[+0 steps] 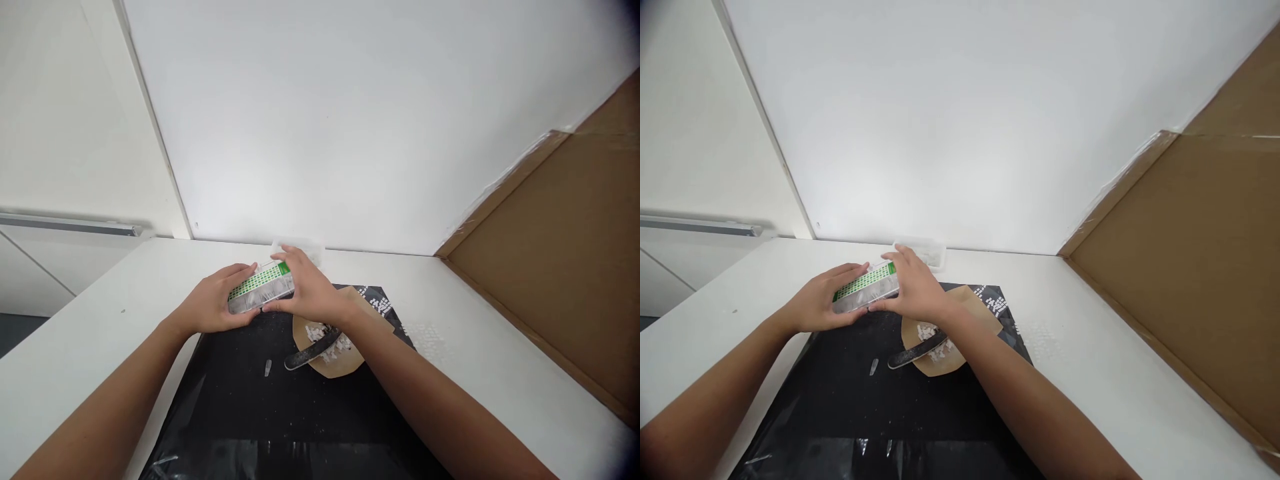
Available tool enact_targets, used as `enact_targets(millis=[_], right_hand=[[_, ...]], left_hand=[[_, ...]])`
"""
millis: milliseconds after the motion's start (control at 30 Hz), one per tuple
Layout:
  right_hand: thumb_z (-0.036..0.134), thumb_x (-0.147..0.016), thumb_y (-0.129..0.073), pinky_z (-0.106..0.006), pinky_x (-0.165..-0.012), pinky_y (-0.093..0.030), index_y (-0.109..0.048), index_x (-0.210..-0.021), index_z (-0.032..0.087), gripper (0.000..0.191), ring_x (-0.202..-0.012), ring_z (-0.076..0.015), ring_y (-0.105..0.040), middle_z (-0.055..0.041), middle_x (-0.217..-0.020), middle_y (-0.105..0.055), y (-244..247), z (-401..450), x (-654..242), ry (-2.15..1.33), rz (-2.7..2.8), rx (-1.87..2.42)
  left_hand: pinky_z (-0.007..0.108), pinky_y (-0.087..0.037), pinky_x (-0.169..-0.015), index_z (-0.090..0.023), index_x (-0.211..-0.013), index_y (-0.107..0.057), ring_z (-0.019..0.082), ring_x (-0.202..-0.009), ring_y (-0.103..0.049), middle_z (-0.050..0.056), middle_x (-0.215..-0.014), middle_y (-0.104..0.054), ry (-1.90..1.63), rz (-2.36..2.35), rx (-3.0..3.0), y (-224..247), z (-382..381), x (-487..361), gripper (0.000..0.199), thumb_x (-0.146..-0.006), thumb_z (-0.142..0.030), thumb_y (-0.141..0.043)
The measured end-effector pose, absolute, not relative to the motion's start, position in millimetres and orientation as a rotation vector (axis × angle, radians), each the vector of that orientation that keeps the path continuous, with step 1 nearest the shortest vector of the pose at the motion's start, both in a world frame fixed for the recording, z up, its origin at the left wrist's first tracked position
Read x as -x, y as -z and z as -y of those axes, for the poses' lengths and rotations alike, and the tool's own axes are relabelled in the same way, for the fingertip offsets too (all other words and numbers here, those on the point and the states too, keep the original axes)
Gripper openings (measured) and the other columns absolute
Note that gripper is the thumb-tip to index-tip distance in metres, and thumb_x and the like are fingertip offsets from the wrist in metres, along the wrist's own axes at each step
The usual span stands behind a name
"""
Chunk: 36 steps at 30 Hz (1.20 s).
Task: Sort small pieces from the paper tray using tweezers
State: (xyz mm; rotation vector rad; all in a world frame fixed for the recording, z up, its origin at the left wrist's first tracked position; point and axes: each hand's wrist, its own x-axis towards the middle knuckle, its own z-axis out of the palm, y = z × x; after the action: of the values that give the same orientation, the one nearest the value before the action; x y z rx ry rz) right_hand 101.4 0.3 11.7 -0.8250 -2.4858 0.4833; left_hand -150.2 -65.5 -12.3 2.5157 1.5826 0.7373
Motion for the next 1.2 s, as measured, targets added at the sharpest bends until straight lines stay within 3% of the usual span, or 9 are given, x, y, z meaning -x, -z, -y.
enact_targets(millis=[133,267,467,767,933,1200], right_hand=[[0.057,-0.082,-0.08,-0.046,-0.105,-0.056,-0.027,-0.157,0.028,0.096,-0.136,-0.0323,-0.053,-0.0156,-0.157,-0.042,-14,-3,-106,-0.87,2.25,0.757],[0.049,-0.086,-0.079,-0.04,-0.096,-0.06,-0.031,-0.153,0.032,0.085,-0.121,-0.0268,-0.063,-0.0121,-0.15,-0.049,-14,-7,-109,-1.075,2.148,0.641],[0.055,-0.078,-0.084,-0.046,-0.096,-0.056,-0.045,-0.14,0.033,0.077,-0.117,-0.0295,-0.061,-0.0079,-0.135,-0.058,-12,-11,-113,-0.972,2.143,0.629],[0.06,-0.082,-0.08,-0.05,-0.112,-0.045,-0.038,-0.15,0.038,0.083,-0.133,-0.0321,-0.05,-0.0069,-0.148,-0.049,-13,-7,-111,-0.641,2.345,0.586],[0.061,-0.086,-0.075,-0.053,-0.112,-0.044,-0.026,-0.158,0.036,0.091,-0.129,-0.0353,-0.051,-0.0108,-0.147,-0.048,-15,-5,-112,-0.523,2.456,0.599],[0.06,-0.091,-0.07,-0.053,-0.113,-0.043,-0.03,-0.154,0.034,0.08,-0.13,-0.0345,-0.049,-0.0112,-0.148,-0.046,-13,-1,-109,-0.483,2.441,0.636]], left_hand=[[0.045,-0.051,-0.109,-0.025,-0.158,-0.043,0.033,-0.128,-0.061,0.011,-0.148,-0.058,-0.936,-1.498,-2.45,7,66,144,0.082,-0.086,-0.052,-0.072],[0.042,-0.054,-0.103,-0.025,-0.155,-0.047,0.031,-0.123,-0.063,0.01,-0.143,-0.062,-1.043,-1.413,-2.302,3,70,136,0.076,-0.088,-0.048,-0.073],[0.036,-0.055,-0.093,-0.028,-0.156,-0.046,0.028,-0.118,-0.063,0.01,-0.139,-0.062,-1.043,-1.326,-2.176,13,68,135,0.073,-0.09,-0.047,-0.072],[0.035,-0.056,-0.085,-0.032,-0.156,-0.044,0.024,-0.106,-0.062,0.007,-0.126,-0.064,-1.041,-1.368,-2.155,24,67,131,0.073,-0.091,-0.052,-0.07],[0.037,-0.053,-0.089,-0.032,-0.158,-0.041,0.025,-0.108,-0.061,0.009,-0.129,-0.062,-1.067,-1.333,-2.204,31,65,130,0.072,-0.094,-0.049,-0.066],[0.048,-0.045,-0.11,-0.029,-0.165,-0.025,0.031,-0.126,-0.054,0.012,-0.143,-0.054,-1.021,-1.264,-2.343,35,65,128,0.068,-0.104,-0.044,-0.049]])
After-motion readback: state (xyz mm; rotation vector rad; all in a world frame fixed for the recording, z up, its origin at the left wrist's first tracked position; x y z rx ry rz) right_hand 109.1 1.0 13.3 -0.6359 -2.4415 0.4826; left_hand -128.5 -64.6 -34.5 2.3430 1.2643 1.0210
